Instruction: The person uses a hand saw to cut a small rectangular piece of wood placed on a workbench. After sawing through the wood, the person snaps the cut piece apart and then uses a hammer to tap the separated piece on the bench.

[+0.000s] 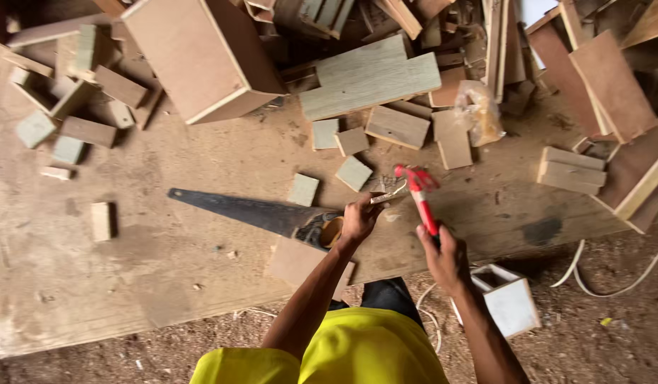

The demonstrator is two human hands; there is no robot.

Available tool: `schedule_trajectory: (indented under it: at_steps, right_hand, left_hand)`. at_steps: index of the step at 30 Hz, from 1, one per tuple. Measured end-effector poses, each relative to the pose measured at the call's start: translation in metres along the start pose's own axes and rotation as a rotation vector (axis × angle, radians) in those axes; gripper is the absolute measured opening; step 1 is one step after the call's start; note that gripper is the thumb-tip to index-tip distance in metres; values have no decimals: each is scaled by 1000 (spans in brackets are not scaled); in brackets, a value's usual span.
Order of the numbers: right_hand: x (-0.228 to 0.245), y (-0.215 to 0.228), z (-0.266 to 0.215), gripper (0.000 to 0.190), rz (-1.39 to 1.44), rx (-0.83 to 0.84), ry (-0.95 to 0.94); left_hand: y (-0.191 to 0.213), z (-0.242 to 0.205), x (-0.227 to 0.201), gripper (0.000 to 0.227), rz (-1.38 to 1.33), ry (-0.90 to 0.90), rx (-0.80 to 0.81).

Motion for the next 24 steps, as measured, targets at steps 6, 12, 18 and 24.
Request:
schedule_trajectory:
  at_steps: [6,12,18,24]
  right_hand:
    - [-57,22,1,38,-161,253,-100]
    - [-89,30,28,39,-348,266,133]
    - [-121,70,55,37,-433,92,206]
    - [-126,64,46,37,-243,298,291]
  left_hand:
    - [-41,-4,10,19,160,-43,-116]
    - [-42,-3,1,21,67,-111,-183]
    - [-47,-10,-15,18,179,-89,-231]
    - [-64,1,-33,16,452,-187,-201]
Point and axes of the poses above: each hand's wrist, its own z-axis towards the middle knuckle, its own y-axis out of the back of the hand, x = y × z, the point moved 1 cm from there along z, towards the middle knuckle, and after that the axes turned 2 degrees about y, right-handed, at the moved point
